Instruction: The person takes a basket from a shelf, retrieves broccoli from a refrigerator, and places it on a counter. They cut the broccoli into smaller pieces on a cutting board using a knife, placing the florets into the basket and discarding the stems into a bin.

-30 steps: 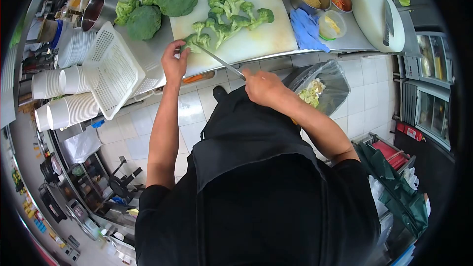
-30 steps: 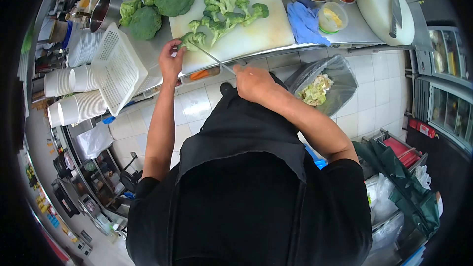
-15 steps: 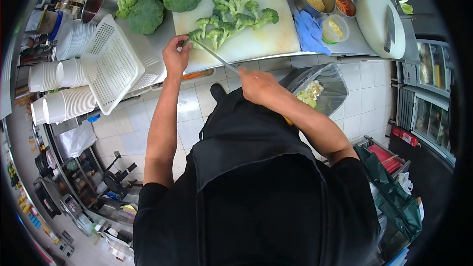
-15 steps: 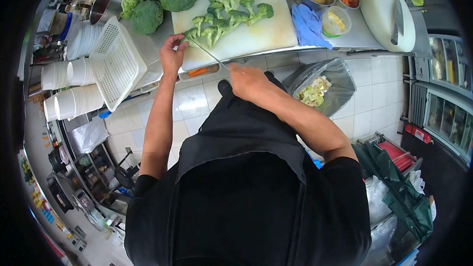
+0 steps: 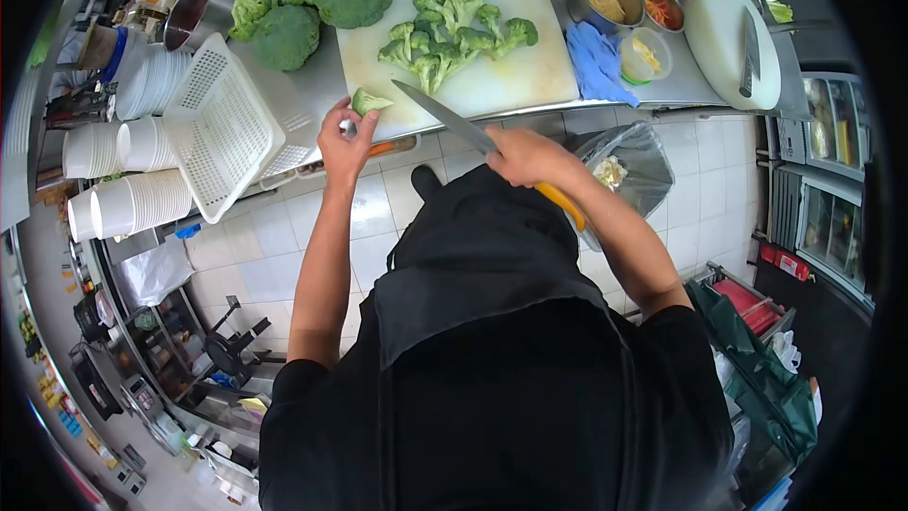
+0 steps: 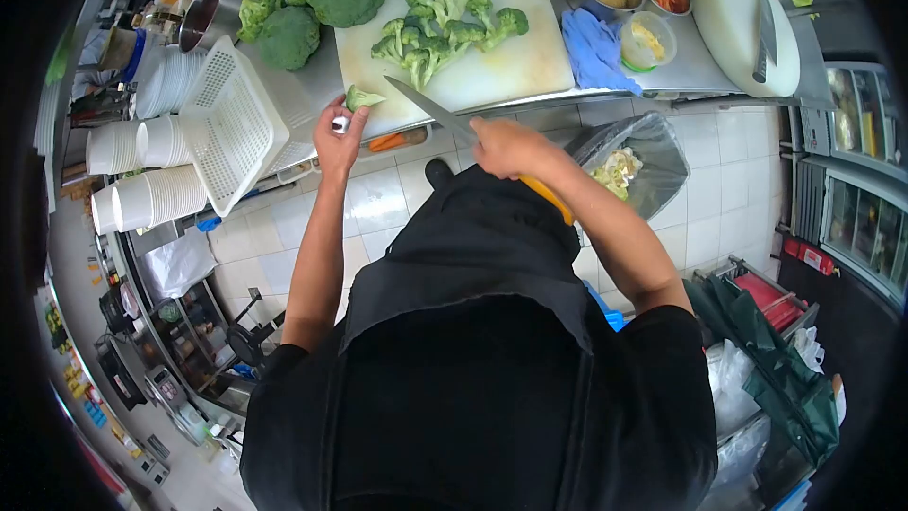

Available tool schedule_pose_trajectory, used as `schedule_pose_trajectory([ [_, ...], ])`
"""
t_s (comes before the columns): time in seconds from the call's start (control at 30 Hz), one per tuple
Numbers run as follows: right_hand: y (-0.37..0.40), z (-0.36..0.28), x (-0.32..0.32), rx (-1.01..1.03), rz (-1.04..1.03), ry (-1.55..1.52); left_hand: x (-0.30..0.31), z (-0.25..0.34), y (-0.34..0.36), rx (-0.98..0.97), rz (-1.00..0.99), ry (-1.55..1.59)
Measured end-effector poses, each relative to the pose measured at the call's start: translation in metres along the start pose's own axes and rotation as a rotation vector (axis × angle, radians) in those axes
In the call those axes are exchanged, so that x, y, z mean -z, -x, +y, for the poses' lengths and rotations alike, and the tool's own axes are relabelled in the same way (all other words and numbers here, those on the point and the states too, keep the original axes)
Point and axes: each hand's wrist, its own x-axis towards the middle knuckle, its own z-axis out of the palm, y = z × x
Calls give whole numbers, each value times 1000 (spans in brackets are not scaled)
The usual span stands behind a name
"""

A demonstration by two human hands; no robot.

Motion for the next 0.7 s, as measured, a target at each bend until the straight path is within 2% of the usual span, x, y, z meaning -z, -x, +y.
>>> schedule_pose_trajectory([
  [0.03,-15,43,-38,260,333,211,-1,-1,5,75,-12,41],
  [0.07,-6,38,-40,215,301,190,-3,-3,9,150,-21,80],
  [0.13,20,15,-33,125,244,147,-10,8,12,99,39,76],
  [0.27,35,4,-39,126,273,149,-23,21,10,-3,104,39],
  [0.4,42,-3,-35,178,319,114,-28,22,8,63,95,55],
  [0.7,44,-18,-23,146,179,85,-30,23,3,146,83,48],
])
